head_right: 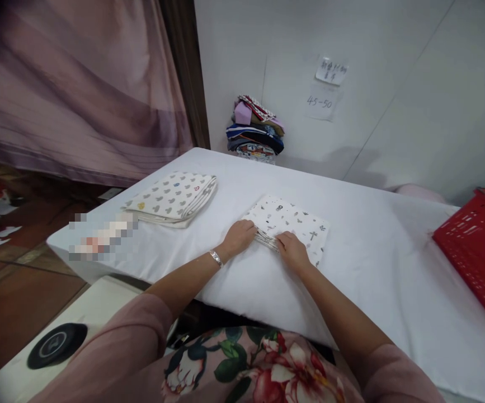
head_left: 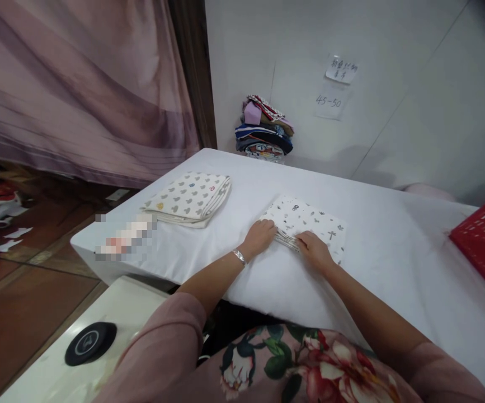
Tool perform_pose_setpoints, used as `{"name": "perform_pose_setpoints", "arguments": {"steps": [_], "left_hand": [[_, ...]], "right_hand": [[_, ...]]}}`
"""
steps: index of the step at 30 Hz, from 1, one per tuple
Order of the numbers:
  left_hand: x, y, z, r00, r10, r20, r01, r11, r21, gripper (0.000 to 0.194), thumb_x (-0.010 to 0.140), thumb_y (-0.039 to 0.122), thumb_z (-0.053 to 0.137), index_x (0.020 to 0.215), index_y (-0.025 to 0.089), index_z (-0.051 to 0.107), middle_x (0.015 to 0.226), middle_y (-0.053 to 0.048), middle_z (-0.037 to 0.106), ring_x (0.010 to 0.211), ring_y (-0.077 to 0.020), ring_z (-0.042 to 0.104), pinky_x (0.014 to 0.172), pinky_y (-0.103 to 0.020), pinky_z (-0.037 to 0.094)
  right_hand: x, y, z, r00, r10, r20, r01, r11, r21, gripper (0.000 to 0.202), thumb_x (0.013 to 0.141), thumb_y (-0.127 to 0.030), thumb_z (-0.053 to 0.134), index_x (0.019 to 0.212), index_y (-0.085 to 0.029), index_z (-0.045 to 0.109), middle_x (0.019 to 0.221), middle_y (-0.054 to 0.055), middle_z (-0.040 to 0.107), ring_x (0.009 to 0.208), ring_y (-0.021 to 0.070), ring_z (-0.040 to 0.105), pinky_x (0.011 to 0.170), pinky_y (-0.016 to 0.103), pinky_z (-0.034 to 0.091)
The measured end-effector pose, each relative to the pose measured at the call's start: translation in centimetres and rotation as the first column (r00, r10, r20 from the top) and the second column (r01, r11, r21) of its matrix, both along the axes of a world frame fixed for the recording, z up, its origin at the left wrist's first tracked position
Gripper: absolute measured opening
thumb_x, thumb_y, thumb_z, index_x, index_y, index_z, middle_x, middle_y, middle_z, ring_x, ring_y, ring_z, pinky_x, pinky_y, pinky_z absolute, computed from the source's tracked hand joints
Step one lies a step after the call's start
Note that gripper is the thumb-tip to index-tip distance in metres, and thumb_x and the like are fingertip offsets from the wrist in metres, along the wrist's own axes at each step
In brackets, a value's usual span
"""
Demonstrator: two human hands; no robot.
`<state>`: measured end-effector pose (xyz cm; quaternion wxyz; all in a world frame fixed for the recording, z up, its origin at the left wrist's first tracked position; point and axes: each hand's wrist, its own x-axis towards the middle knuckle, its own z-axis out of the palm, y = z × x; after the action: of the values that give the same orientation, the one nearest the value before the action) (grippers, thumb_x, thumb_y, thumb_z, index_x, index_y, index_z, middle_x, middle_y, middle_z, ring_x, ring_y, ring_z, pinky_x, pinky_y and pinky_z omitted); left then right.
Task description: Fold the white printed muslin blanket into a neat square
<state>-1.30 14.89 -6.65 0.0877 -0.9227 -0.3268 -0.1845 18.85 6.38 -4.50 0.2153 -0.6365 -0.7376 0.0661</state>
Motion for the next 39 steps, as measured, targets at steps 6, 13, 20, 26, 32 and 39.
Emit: {"name": "perform_pose_setpoints", "arguments": {"steps": [6,13,20,26,32,39], "left_hand": [[0.6,0.1,0.4,0.991,-0.099,0.091,0.092,0.993,0.071,0.031,0.088,0.009,0.039,0.115,0.019,0.053,0.127,-0.009,0.05,0.119,-0.0213,0.04,0.098,-0.039,0.028],[1.3,0.7,1.0,0.982,-0.18,0.05,0.184,0.976,-0.115,0.024,0.092,0.019,0.04,0.104,0.021,0.06,0.095,-0.003,0.066,0.091,-0.0158,0.056,0.096,-0.037,0.03],[1.3,1.2,1.9,0.981,-0.143,0.132,0.176,0.94,-0.293,0.024,0.088,0.019,0.044,0.102,0.021,0.064,0.094,-0.002,0.068,0.091,-0.0159,0.059,0.088,-0.034,0.034],[1.5,1.5,2.5,0.986,-0.127,0.109,0.158,0.923,-0.351,0.025,0.088,0.021,0.044,0.103,0.022,0.064,0.101,-0.003,0.068,0.095,-0.0179,0.059,0.087,-0.034,0.036],[1.6,1.9,2.5,0.98,-0.13,0.153,0.178,0.914,-0.364,0.024,0.088,0.02,0.043,0.093,0.023,0.066,0.093,0.0,0.069,0.089,-0.0167,0.06,0.083,-0.032,0.037],[1.6,2.0,2.7,0.977,-0.136,0.163,0.189,0.908,-0.375,0.023,0.088,0.023,0.044,0.091,0.023,0.067,0.091,-0.001,0.069,0.088,-0.0171,0.06,0.082,-0.031,0.038]], "right_hand": [[-0.1,0.1,0.2,1.0,-0.009,0.025,0.01,0.999,-0.033,0.025,0.09,-0.028,0.039,0.098,-0.023,0.062,0.098,0.004,0.062,0.094,0.0186,0.054,0.078,0.03,0.042],[0.0,-0.3,0.6,0.999,-0.003,0.046,0.006,0.998,-0.07,0.026,0.089,-0.026,0.04,0.106,-0.024,0.06,0.105,0.004,0.061,0.098,0.0189,0.053,0.079,0.03,0.043],[0.7,-1.1,0.6,0.983,0.059,0.175,-0.05,0.997,-0.058,0.038,0.086,-0.019,0.042,0.123,-0.023,0.053,0.116,0.006,0.058,0.105,0.0207,0.05,0.082,0.031,0.043],[0.6,-0.9,0.5,0.966,0.041,0.257,-0.024,0.997,-0.07,0.051,0.081,-0.012,0.041,0.131,-0.024,0.047,0.117,0.008,0.058,0.103,0.0228,0.05,0.078,0.032,0.043],[0.8,-1.0,0.7,0.962,0.03,0.272,-0.03,1.0,-0.004,0.051,0.081,-0.011,0.039,0.13,-0.022,0.046,0.123,0.009,0.054,0.108,0.0241,0.048,0.083,0.035,0.043],[1.2,-1.4,0.0,0.964,0.059,0.258,-0.079,0.995,0.066,0.031,0.086,-0.014,0.038,0.105,-0.022,0.062,0.141,0.006,0.039,0.127,0.0256,0.035,0.097,0.044,0.035]]}}
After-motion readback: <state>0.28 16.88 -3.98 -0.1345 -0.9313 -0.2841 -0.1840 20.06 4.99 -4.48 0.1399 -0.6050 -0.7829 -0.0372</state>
